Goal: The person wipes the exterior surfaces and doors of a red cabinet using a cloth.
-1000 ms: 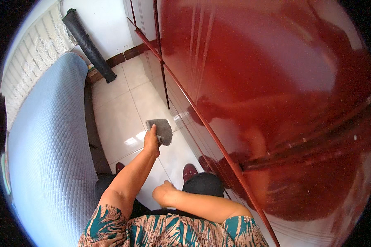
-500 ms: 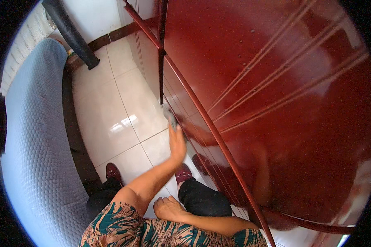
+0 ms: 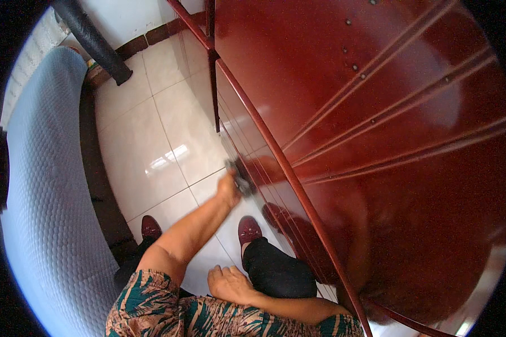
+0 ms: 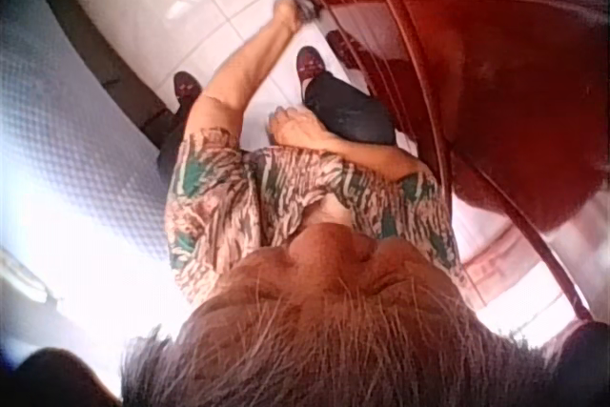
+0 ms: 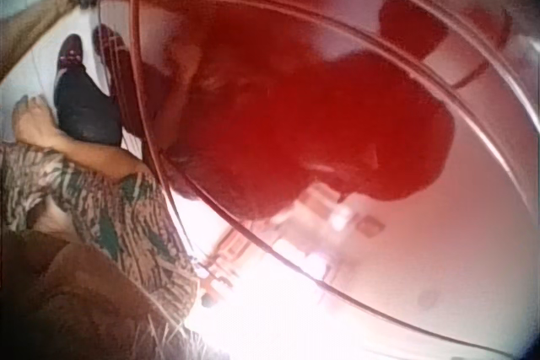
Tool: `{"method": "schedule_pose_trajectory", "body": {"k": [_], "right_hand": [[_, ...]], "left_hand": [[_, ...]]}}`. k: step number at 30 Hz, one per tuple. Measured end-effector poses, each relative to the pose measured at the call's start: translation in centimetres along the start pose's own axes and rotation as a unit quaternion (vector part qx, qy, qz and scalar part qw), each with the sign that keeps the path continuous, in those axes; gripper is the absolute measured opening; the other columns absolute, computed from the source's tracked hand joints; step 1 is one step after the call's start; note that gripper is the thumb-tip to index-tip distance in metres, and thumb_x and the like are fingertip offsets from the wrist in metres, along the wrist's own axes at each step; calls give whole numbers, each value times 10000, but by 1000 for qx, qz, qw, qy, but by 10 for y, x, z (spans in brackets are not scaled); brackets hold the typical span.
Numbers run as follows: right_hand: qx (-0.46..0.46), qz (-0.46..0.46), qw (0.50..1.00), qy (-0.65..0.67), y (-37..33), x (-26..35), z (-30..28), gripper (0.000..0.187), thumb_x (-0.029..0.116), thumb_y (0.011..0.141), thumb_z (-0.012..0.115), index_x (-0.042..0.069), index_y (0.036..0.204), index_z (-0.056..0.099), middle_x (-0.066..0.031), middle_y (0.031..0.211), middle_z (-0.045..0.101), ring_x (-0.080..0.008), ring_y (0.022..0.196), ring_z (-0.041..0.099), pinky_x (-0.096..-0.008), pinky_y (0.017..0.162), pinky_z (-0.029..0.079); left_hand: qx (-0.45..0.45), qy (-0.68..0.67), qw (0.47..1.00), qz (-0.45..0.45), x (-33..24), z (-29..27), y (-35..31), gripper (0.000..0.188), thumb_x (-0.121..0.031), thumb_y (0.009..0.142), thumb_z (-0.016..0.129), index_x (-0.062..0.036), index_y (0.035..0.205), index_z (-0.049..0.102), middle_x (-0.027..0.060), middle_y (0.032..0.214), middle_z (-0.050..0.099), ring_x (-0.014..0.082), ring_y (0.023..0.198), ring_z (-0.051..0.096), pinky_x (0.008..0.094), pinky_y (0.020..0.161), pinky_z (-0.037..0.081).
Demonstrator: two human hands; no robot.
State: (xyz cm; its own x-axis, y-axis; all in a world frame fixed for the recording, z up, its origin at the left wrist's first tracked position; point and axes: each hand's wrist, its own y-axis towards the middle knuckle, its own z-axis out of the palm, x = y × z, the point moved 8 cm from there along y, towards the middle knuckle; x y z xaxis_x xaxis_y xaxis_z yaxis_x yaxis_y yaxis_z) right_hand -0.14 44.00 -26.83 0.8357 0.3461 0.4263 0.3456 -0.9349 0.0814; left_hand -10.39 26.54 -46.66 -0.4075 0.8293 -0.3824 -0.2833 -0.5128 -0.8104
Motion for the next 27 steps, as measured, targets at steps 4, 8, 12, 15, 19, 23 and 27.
{"method": "schedule_pose_trajectory", "body": {"k": [4,8,12,15,19,23,27], "right_hand": [[74,-1,997,19,2,3,4,174,138,751,533,-7,812,608,-106,719,580,-199,568,563,-324,505,402],[36,-9,999,9,6,2,-3,167,134,759,524,-4,813,602,-117,732,584,-202,562,563,-326,494,401],[104,12,993,55,6,3,8,167,130,768,511,-2,822,597,-149,750,596,-245,592,587,-355,527,424],[137,-24,987,82,4,15,15,178,125,772,501,-11,841,593,-172,762,603,-287,644,615,-390,585,451],[170,-52,980,94,-19,-9,50,180,165,833,482,40,907,587,-107,757,597,-254,696,617,-380,617,432],[277,3,958,70,-1,14,36,254,233,874,468,21,982,554,-149,844,612,-313,819,634,-426,694,460],[340,1,933,117,-7,6,46,318,301,889,474,27,1046,517,-170,934,600,-349,854,625,-453,708,457]], "left_hand": [[37,88,979,180,-104,19,31,434,-328,920,430,-66,1266,460,99,1188,517,215,1099,458,359,957,353],[53,148,942,295,-94,20,43,319,-307,947,402,-116,1194,467,50,1050,545,174,922,500,344,774,414],[30,68,991,114,22,-33,44,422,-372,930,453,-45,1196,482,108,1159,539,253,1043,490,402,941,378],[-46,58,997,-36,122,-89,19,357,-306,930,446,-41,1156,525,124,1129,548,265,978,505,434,779,455],[-3,78,974,-212,128,-16,-61,364,-323,944,427,-55,1175,513,133,1141,535,310,970,509,504,715,465],[-17,53,995,78,-9,-16,11,319,-346,938,417,-88,1091,525,91,913,554,263,800,515,426,821,424],[64,109,964,233,-102,58,-44,504,-387,955,417,-45,1325,392,138,1312,442,268,1187,418,382,1025,304]]}}
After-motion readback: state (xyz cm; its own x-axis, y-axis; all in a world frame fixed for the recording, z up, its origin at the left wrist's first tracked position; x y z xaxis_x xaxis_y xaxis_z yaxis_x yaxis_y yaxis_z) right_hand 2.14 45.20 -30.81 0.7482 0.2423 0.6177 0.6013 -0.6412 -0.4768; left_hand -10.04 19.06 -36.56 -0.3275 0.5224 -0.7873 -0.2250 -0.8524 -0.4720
